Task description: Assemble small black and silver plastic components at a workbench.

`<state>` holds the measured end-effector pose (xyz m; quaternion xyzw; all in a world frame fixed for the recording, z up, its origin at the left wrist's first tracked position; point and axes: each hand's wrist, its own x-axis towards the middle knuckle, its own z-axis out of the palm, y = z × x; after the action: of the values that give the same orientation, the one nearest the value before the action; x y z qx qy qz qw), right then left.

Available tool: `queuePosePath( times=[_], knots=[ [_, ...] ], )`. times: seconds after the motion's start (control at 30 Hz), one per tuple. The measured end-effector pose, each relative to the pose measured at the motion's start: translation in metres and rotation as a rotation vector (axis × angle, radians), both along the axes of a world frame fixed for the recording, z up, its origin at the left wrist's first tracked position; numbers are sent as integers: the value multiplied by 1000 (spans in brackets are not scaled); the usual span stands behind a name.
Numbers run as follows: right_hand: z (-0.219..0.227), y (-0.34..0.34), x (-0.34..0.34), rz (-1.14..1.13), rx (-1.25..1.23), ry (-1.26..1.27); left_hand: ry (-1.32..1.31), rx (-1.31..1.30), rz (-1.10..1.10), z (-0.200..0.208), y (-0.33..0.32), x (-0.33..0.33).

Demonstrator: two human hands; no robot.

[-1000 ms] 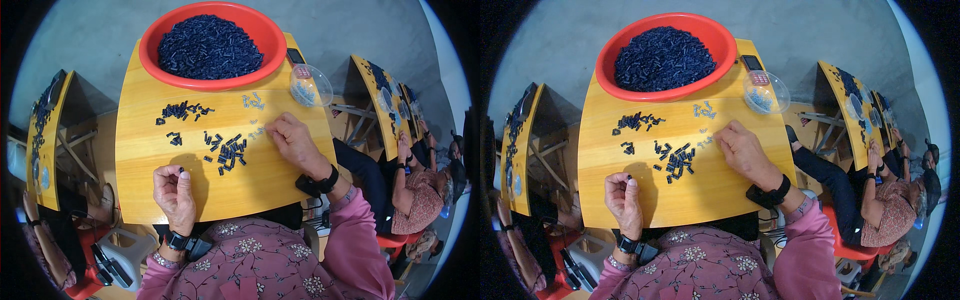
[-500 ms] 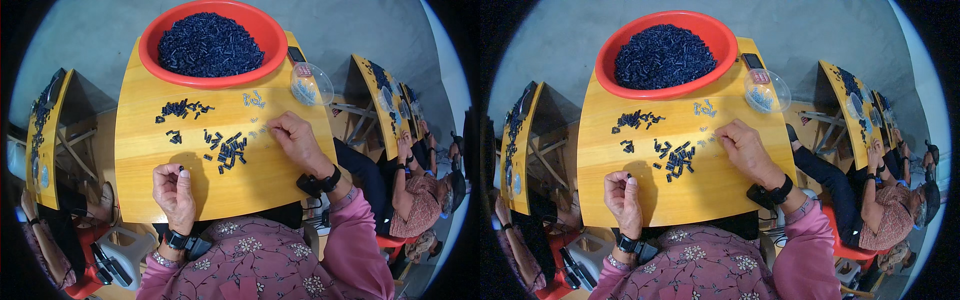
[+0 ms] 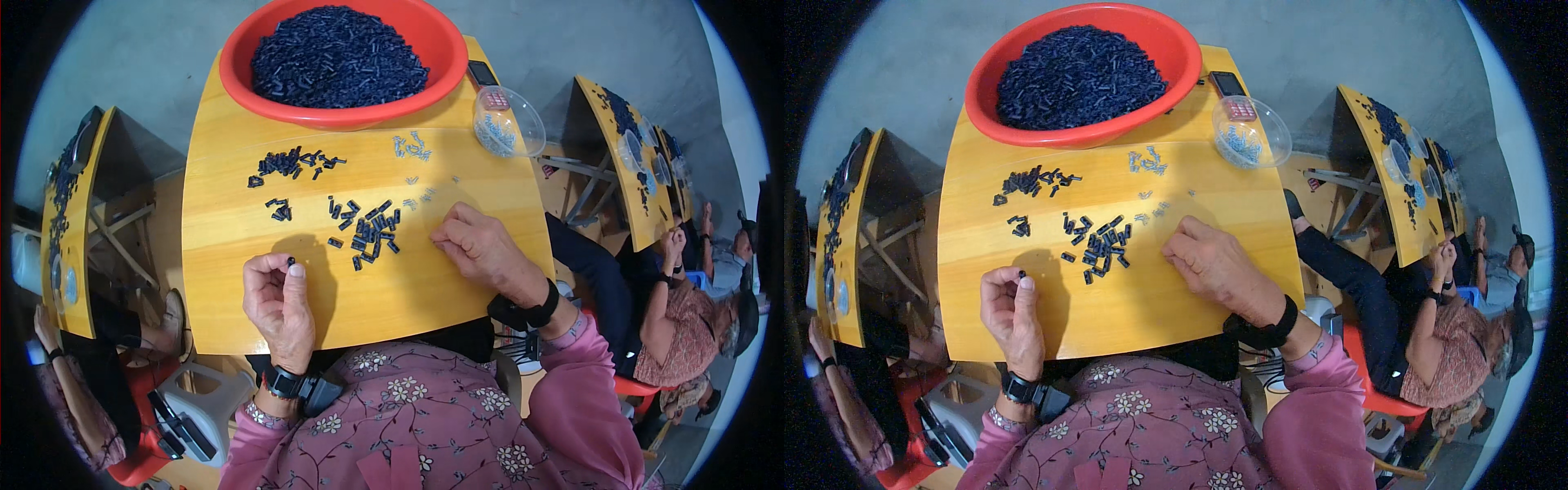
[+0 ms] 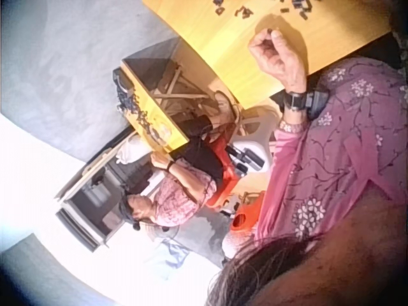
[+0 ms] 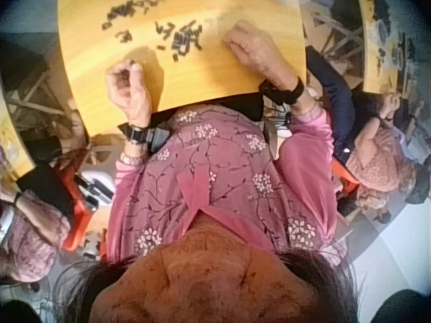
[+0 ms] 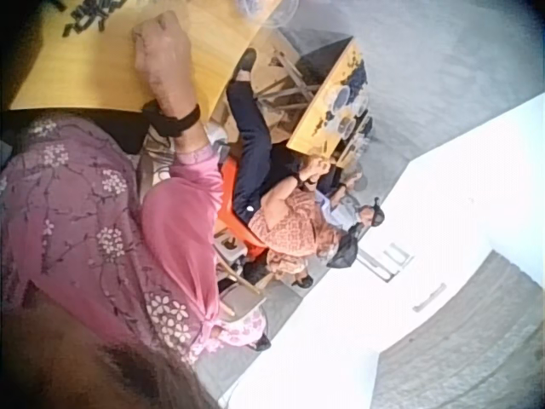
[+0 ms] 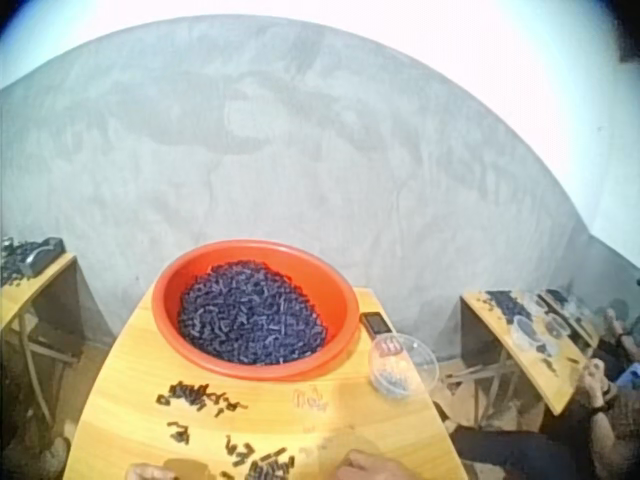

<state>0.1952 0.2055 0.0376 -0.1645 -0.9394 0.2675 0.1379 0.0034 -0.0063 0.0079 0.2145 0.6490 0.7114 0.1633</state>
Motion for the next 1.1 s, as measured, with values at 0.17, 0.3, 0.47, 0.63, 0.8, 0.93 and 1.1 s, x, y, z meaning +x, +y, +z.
queuePosePath(
  times=[0.17,0.3,0.47,0.63,0.8,0.93,1.1],
  knots=[
    [6,-6,-5,-27,-268,93,-49,16,-18,2,0,3],
    [13,-21,-16,-104,-714,135,-57,53,-39,3,-1,4],
    [18,-33,-37,-52,-930,151,-50,40,-93,-1,-5,3],
    [17,-44,-53,14,-964,157,-9,34,-116,-5,-6,2],
    [22,-54,-67,92,-893,180,-22,35,-152,-3,-6,2],
    [19,-52,-73,199,-815,225,-45,19,-149,0,-5,2],
    [21,-54,-76,141,-886,143,-55,33,-164,-1,-5,2]
  ],
)
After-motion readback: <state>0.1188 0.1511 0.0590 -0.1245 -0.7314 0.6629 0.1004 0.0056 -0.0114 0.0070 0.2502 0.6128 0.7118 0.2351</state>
